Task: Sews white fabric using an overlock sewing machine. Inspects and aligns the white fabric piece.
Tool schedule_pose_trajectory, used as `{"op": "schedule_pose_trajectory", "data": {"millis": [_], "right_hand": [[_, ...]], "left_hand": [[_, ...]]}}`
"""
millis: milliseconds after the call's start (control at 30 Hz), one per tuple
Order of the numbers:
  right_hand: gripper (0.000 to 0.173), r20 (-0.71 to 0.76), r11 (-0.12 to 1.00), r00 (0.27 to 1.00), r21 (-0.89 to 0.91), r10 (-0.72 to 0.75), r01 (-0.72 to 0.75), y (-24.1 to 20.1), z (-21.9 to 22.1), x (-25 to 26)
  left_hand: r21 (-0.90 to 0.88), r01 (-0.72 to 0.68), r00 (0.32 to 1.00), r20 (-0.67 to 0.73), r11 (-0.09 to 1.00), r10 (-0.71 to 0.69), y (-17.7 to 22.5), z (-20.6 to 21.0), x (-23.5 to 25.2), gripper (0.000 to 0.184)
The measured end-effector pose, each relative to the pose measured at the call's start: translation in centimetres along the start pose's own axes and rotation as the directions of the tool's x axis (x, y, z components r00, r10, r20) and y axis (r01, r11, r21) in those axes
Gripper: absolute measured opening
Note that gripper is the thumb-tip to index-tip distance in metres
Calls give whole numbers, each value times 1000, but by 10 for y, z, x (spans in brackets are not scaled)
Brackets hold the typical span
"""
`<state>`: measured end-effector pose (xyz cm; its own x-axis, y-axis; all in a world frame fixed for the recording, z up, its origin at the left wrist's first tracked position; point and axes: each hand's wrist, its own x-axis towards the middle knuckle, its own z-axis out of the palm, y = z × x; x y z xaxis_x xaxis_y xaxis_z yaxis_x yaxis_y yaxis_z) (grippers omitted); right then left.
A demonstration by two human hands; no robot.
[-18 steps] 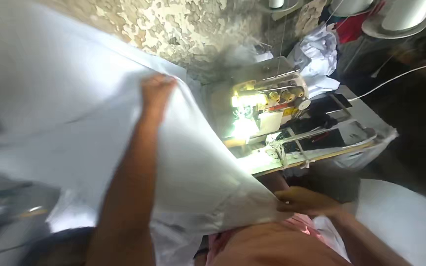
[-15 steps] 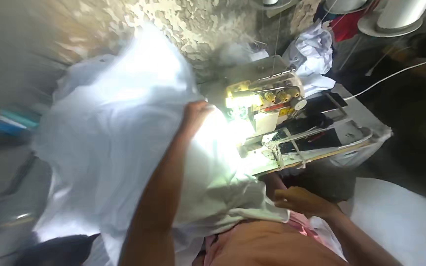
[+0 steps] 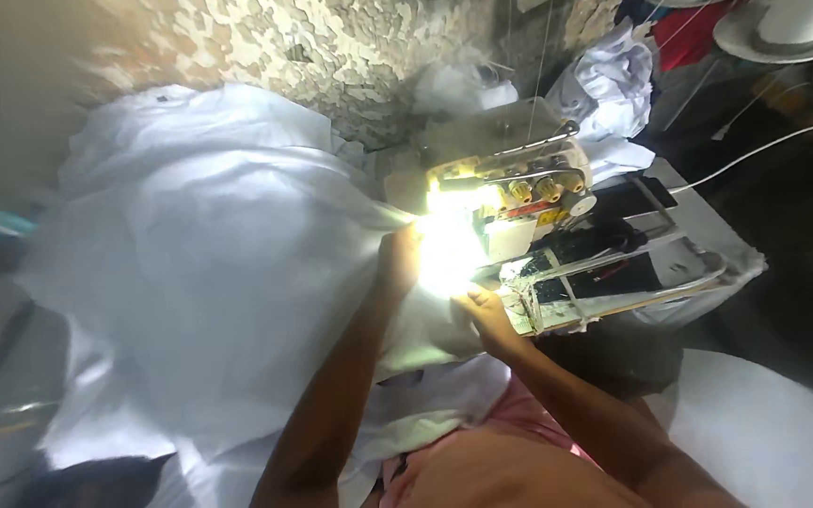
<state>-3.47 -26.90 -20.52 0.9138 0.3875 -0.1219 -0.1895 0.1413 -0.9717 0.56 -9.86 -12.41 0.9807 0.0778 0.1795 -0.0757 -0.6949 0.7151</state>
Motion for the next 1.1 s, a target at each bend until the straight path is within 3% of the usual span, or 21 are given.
{"op": "schedule_pose_trajectory", "data": {"millis": [67,133,267,533,600,667,800,900,1000,1100], "right_hand": [[17,-55,1000,998,1,-4,4,4,-4,-5],[17,-70,999,997,-19,26,-27,5,-8,-11],[16,-64,998,996,-5,61,-61,3,-16,-25],[26,80,984,983,51,167,-172,-6,-11,-13],[29,30,989,991,60,130,-132,-21,-4,-5],[21,-54,997,996,44,65,-62,-36,-1,0],[8,-164,997,984,-28,-71,67,-52,-3,6],[18,-207,985,965,-104,-160,141,-40,-5,8],[31,-224,990,967,-92,-121,103,-19,-7,4],[39,-189,997,980,-54,-63,54,-9,-7,-6]], "left_hand": [[-58,-164,986,-39,985,162,-21,20,-13,22],[106,-332,935,-94,937,342,-33,31,-26,12],[321,-441,871,-71,838,486,-32,28,-42,18],[265,-432,890,-29,862,455,-26,28,-59,22],[180,-387,913,-58,904,403,-23,24,-58,20],[105,-335,935,-83,936,344,-15,19,-59,20],[33,-415,900,-128,909,416,-6,24,-64,22],[113,-457,883,-59,882,465,-13,35,-64,25],[344,-415,892,-30,843,451,-12,35,-62,22],[453,-364,905,-36,814,424,-9,34,-64,21]]}}
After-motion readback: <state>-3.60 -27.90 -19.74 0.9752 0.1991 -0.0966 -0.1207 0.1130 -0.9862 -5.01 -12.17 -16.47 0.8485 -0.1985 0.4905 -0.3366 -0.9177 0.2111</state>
